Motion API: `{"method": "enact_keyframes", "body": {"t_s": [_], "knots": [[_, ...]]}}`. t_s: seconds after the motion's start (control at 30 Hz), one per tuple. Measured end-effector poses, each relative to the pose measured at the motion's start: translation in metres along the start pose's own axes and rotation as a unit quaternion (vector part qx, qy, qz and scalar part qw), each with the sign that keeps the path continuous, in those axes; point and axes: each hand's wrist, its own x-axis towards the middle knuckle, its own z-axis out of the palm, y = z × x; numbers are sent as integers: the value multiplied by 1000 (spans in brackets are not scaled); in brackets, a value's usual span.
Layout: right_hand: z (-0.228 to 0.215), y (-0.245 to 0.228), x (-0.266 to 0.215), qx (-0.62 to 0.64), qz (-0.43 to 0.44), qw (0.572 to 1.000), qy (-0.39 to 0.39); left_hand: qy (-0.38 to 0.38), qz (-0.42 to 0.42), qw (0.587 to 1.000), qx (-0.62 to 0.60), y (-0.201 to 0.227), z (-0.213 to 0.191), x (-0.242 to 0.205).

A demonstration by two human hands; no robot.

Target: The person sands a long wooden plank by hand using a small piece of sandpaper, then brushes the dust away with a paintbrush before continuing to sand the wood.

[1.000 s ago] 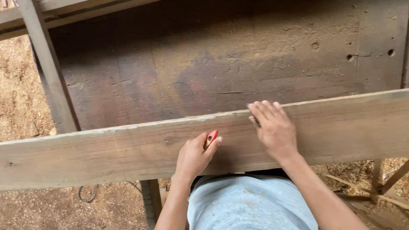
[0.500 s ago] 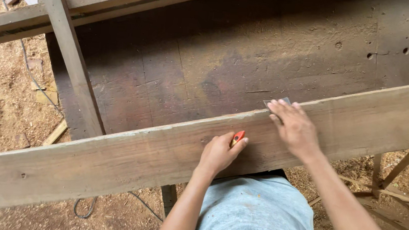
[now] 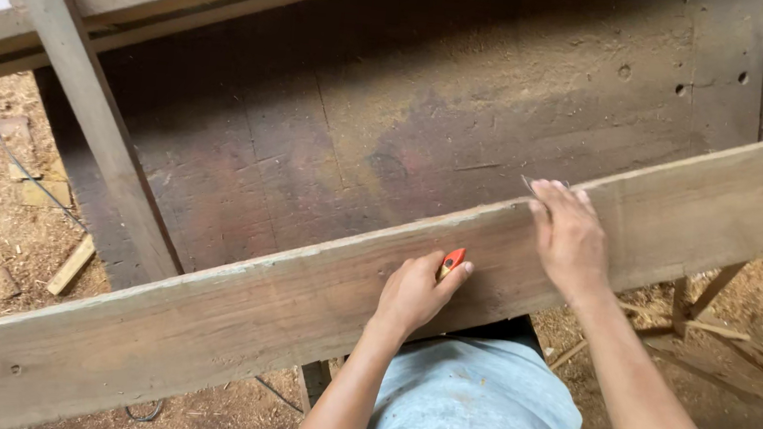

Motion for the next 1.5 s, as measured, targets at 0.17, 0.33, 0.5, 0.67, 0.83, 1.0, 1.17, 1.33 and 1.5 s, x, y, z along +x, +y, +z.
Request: {"method": "enact_keyframes", "body": {"t_s": [0.17,0.33,0.5,0.67,0.83,1.0,1.17,1.33,1.5], "knots": [[-10,9,9,89,-175,979,-49,5,2,1000,-12,2,-1,-1],[-35,31,24,21,10,996,-87,-9,-18,1000,-3,4,-3,3],[-17,32,7,151,-160,974,-56,41,1,998,45,6,12,-2],[-28,52,27,67,-48,992,-95,52,-60,996,49,20,14,0],[-19,40,32,146,-182,968,-87,89,-74,993,15,31,17,2],[-27,64,35,107,-101,974,-172,94,-114,988,36,33,23,-3],[-21,48,28,70,-180,977,-94,119,-73,988,59,23,26,-9],[2,26,7,85,-216,972,-32,128,-25,986,106,13,24,-5],[18,10,-7,53,-164,985,10,116,2,988,99,1,25,-10]]}}
